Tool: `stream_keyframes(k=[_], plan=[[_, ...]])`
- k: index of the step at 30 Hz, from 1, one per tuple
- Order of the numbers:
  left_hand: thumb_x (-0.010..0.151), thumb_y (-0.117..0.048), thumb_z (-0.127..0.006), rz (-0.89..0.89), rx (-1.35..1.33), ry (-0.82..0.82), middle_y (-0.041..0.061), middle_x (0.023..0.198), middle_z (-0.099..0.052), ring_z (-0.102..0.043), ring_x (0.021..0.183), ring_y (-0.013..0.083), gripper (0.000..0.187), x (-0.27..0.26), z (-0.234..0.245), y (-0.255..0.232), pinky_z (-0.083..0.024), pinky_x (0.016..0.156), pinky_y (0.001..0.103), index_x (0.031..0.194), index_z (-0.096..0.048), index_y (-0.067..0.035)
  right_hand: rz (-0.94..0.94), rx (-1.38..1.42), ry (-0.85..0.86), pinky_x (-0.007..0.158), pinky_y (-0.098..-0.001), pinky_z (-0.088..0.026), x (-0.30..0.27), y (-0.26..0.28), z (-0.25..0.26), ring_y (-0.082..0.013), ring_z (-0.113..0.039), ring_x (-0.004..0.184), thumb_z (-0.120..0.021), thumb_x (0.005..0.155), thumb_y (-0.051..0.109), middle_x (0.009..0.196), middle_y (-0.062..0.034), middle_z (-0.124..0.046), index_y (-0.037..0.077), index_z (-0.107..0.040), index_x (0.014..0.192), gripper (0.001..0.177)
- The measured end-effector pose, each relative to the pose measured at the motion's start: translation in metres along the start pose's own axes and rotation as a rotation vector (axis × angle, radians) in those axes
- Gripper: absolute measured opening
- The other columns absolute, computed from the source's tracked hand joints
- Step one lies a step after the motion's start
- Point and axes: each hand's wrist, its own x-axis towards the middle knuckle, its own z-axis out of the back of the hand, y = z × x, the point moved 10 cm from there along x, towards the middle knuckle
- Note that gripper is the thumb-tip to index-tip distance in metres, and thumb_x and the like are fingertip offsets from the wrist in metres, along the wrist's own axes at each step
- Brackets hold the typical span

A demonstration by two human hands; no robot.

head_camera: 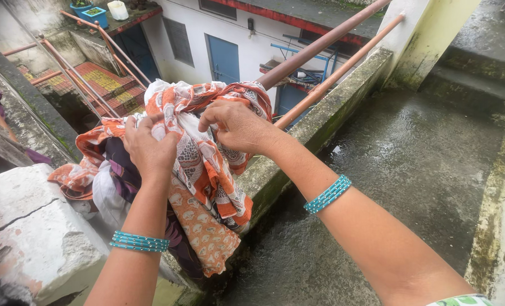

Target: The person picks up damp clothing from a pile and hangs them one at a time over a metal railing on a balcony.

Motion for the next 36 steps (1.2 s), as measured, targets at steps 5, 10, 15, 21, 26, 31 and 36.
stream_keyframes(k=[5, 10, 15, 21, 26, 31, 36], plan=[[0.071, -0.03, -0.077, 0.101, 0.194, 0.116, 0.025, 0.159, -0.03, -0.018, 0.149, 0.0419, 0.043, 0.016, -0.033, 0.032, -0.021, 0.115, 0.057, 0.113, -0.078, -0.03, 0.005, 0.017, 0.042, 0.093, -0.035, -0.055, 0.017, -0.029, -0.009, -0.0216, -0.069, 0.107, -0.061, 0.075, -0.008, 0.11, -0.0072, -0.072, 0.007, -0.075, 0.101, 0.033], [0.077, -0.037, -0.073, 0.13, 0.284, 0.093, 0.014, 0.14, -0.058, -0.035, 0.142, 0.036, 0.037, 0.02, -0.048, 0.043, -0.018, 0.117, 0.059, 0.112, -0.078, -0.025, -0.035, 0.068, 0.123, 0.093, -0.0341, -0.055, 0.031, -0.063, -0.025, -0.0225, -0.068, 0.107, -0.06, 0.073, -0.007, 0.11, -0.0082, -0.072, 0.007, -0.076, 0.105, 0.038], [0.088, -0.034, -0.072, 0.182, 0.174, 0.006, 0.007, 0.102, -0.076, -0.068, 0.106, 0.0229, 0.031, 0.017, -0.032, 0.015, -0.033, 0.111, 0.05, 0.106, -0.078, -0.01, 0.014, 0.245, 0.08, 0.105, -0.0348, -0.053, 0.048, -0.082, -0.04, -0.0234, -0.069, 0.117, -0.064, 0.081, 0.003, 0.119, -0.0106, -0.072, 0.005, -0.069, 0.12, 0.04], [0.095, -0.009, -0.066, 0.199, -0.575, 0.154, 0.004, 0.097, -0.075, -0.068, 0.082, 0.0071, 0.021, 0.015, -0.046, -0.037, -0.054, 0.074, 0.022, 0.112, -0.073, -0.001, 0.093, 0.279, -0.003, 0.113, -0.0431, -0.042, 0.064, -0.078, -0.052, -0.0359, -0.051, 0.138, -0.083, 0.086, 0.034, 0.148, -0.0243, -0.049, 0.001, -0.034, 0.149, 0.087], [0.095, -0.008, -0.064, 0.162, -0.674, 0.323, 0.003, 0.1, -0.077, -0.069, 0.092, 0.0088, 0.023, 0.011, -0.057, -0.055, -0.053, 0.087, 0.025, 0.114, -0.075, -0.001, -0.244, 0.293, -0.114, 0.104, -0.0417, -0.045, 0.075, -0.134, -0.068, -0.0338, -0.055, 0.126, -0.082, 0.076, 0.023, 0.137, -0.0233, -0.055, 0.003, -0.033, 0.15, 0.09], [0.091, -0.005, -0.064, 0.076, -0.485, 0.214, 0.004, 0.114, -0.074, -0.067, 0.105, 0.014, 0.027, 0.016, -0.053, -0.027, -0.052, 0.094, 0.029, 0.118, -0.071, -0.005, -0.424, 0.868, -0.143, 0.087, -0.0377, -0.059, 0.074, -0.187, -0.085, -0.0285, -0.073, 0.1, -0.061, 0.089, 0.003, 0.114, -0.0185, -0.074, -0.004, -0.064, 0.13, 0.042], [0.086, -0.009, -0.071, -0.03, 0.029, 0.177, 0.013, 0.127, -0.065, -0.062, 0.118, 0.0294, 0.041, 0.021, -0.063, 0.022, -0.049, 0.102, 0.041, 0.127, -0.067, -0.008, -0.639, 1.396, -0.366, 0.087, -0.0422, -0.061, 0.058, -0.209, -0.054, -0.025, -0.073, 0.093, -0.048, 0.088, -0.002, 0.105, -0.0121, -0.071, 0.006, -0.062, 0.116, 0.032]])
